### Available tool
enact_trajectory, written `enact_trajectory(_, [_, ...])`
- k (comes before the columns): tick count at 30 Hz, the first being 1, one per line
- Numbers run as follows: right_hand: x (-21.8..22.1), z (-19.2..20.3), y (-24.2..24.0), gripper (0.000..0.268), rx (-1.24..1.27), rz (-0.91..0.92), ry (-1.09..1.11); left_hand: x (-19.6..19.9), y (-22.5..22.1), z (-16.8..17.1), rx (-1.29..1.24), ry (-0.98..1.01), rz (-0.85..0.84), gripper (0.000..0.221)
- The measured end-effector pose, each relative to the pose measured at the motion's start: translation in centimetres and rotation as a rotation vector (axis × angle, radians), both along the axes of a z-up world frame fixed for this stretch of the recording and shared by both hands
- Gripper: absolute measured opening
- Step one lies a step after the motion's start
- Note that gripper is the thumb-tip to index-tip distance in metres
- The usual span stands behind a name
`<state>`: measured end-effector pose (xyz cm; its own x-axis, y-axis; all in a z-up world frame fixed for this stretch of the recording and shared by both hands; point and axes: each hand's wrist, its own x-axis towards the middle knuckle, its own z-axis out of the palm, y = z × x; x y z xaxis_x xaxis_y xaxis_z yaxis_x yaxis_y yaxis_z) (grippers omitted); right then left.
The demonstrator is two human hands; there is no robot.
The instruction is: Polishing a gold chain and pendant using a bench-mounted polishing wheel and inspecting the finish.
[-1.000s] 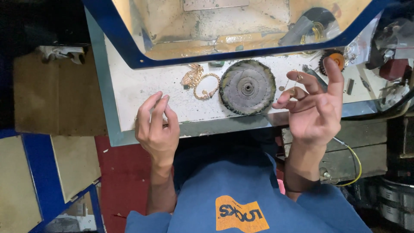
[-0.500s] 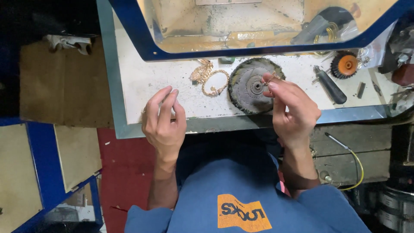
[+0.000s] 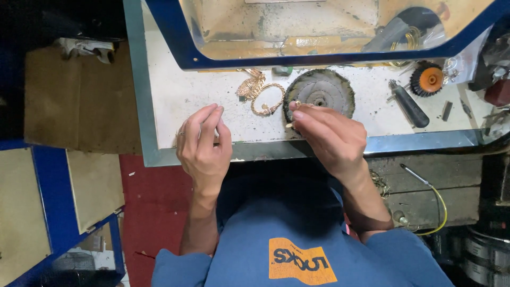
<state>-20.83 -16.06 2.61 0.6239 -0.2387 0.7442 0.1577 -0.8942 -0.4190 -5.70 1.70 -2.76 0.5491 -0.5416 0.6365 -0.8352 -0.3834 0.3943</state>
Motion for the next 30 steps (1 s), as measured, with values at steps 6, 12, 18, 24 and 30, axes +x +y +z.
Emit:
enact_trajectory(6, [1.6, 1.1, 1.9, 0.016, -0.045, 0.054, 0.026, 0.1, 0.0, 0.0, -0.011, -0.012, -0.010, 0.021])
enact_trajectory(12, [2.6, 0.6, 2.8, 0.013, -0.211, 0.040, 0.093, 0.1, -0.1, 0.5, 0.010, -0.029, -0.002, 0.020])
enact_trajectory(18, [2.7, -0.1, 3.3, 0.013, -0.235, 0.023, 0.076, 0.0, -0.2, 0.5, 0.008, -0.027, 0.008, 0.022])
enact_trajectory(24, [2.3, -0.9, 3.9, 0.018, -0.215, 0.014, 0.060, -0.1, -0.2, 0.4, 0.007, -0.025, 0.012, 0.022])
enact_trajectory(30, [1.8, -1.7, 4.3, 0.022, -0.183, 0.030, 0.029, 0.0, -0.1, 0.6, -0.011, -0.017, -0.005, 0.022])
